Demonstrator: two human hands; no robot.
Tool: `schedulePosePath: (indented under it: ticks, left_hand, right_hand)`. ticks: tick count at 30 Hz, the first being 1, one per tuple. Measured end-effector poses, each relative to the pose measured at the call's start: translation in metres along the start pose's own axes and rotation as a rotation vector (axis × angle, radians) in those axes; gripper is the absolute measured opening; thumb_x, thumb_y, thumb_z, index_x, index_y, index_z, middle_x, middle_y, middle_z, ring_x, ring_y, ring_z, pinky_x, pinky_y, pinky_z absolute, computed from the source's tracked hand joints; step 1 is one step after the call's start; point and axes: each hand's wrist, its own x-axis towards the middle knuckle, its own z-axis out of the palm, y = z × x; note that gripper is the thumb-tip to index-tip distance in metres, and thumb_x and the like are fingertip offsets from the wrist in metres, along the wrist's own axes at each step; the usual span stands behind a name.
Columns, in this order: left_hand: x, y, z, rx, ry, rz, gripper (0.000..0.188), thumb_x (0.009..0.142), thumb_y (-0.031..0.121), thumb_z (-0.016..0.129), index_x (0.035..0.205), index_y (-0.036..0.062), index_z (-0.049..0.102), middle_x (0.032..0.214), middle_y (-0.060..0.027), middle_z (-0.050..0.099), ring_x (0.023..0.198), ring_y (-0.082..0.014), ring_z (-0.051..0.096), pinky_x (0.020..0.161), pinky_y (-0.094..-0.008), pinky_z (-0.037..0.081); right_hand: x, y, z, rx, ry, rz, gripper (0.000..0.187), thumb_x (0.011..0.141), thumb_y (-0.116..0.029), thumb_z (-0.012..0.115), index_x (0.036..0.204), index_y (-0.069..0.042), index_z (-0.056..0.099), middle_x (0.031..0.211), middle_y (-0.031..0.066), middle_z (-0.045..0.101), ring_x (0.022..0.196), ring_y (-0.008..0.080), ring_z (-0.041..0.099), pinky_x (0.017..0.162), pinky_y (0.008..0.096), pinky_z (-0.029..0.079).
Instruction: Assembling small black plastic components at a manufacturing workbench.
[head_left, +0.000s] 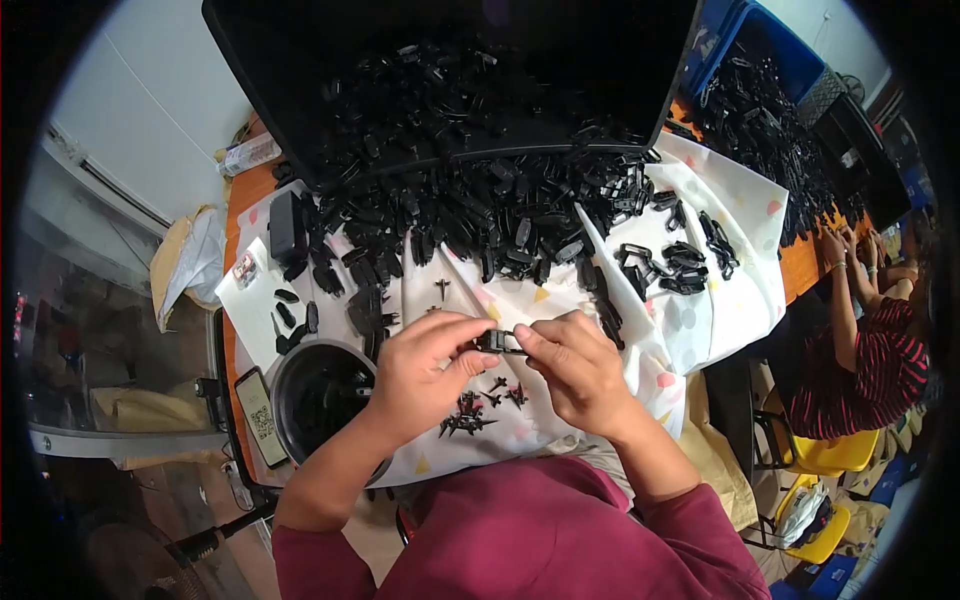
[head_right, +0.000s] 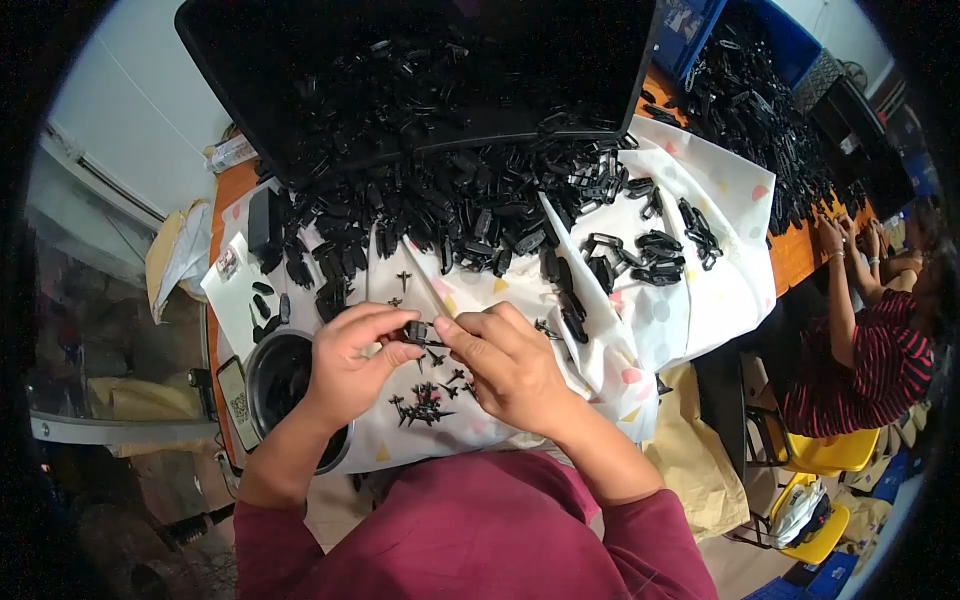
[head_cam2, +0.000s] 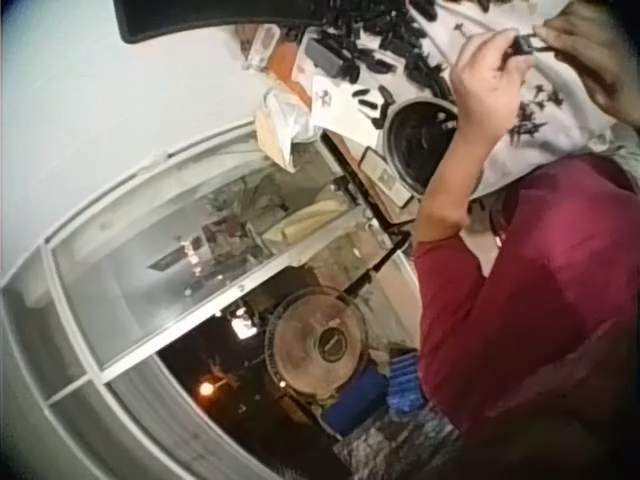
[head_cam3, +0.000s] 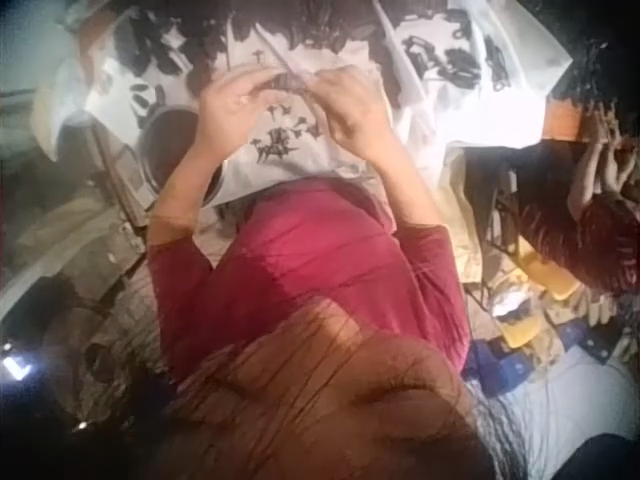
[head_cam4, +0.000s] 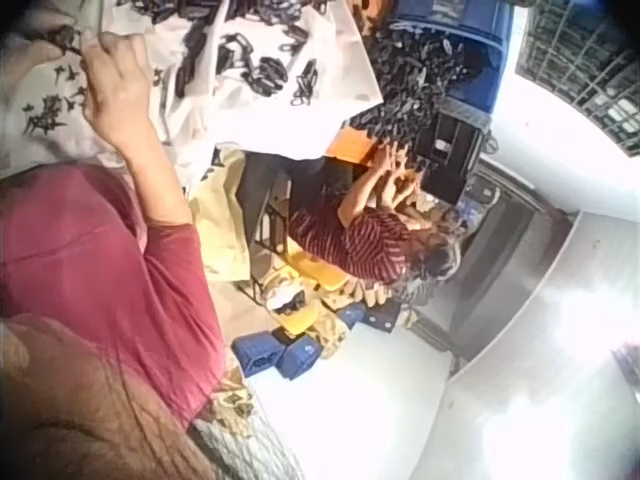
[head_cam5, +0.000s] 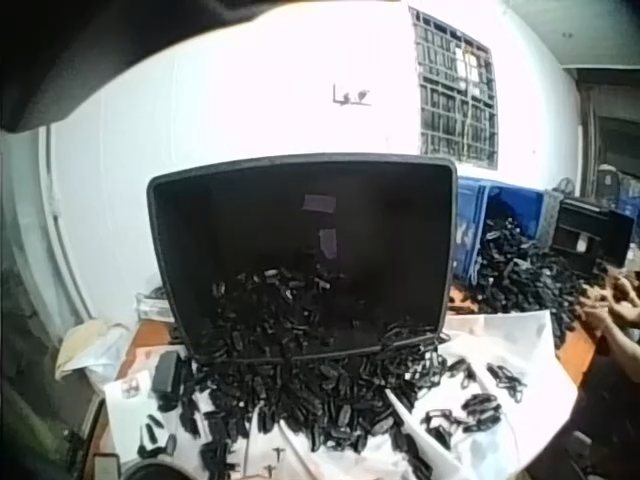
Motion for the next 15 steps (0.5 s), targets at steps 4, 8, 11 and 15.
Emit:
schedulePosePath:
  ticks: [4,8,11,15]
  left_hand:
    - [-0.004,-0.006,0.001,0.378,-0.010,0.220,0.030,0.070,0.006,0.067,0.098,-0.0022,0.058,0.087,-0.0084,0.060,0.073,-0.0141,0.058,0.062,-0.0233,0.046]
    - [-0.013,-0.011,0.030,-0.581,0.056,-0.347,0.032,0.081,0.008,0.059,0.111,-0.0025,0.053,0.095,-0.0047,0.060,0.084,-0.0083,0.054,0.072,-0.0202,0.045]
    - [-0.014,-0.006,0.036,-0.748,0.133,-0.484,0.031,0.082,0.008,0.058,0.110,-0.0029,0.053,0.096,-0.0054,0.060,0.084,-0.0080,0.054,0.075,-0.0199,0.044]
    - [-0.018,-0.019,0.039,-0.927,0.069,-0.552,0.027,0.083,0.009,0.056,0.107,-0.0029,0.054,0.096,-0.0053,0.060,0.083,-0.0078,0.053,0.076,-0.0210,0.042]
  right_hand:
    - [-0.009,0.004,0.007,-0.036,-0.047,0.029,0.041,0.062,0.010,0.061,0.101,0.001,0.057,0.083,0.0126,0.056,0.063,0.0244,0.049,0.053,0.0294,0.041]
    - [-0.011,0.001,0.017,-0.031,0.122,0.001,0.040,0.064,0.008,0.062,0.103,0.003,0.055,0.082,0.0124,0.056,0.064,0.0224,0.049,0.053,0.0285,0.042]
    - [-0.016,-0.006,0.020,-0.061,0.108,0.091,0.035,0.070,0.004,0.063,0.104,0.004,0.053,0.085,0.0113,0.057,0.065,0.0163,0.053,0.053,0.0250,0.044]
    - [-0.034,-0.009,0.033,0.527,0.168,0.695,0.022,0.078,-0.005,0.062,0.096,0.005,0.052,0.079,0.0074,0.060,0.066,0.0082,0.056,0.056,0.0201,0.046]
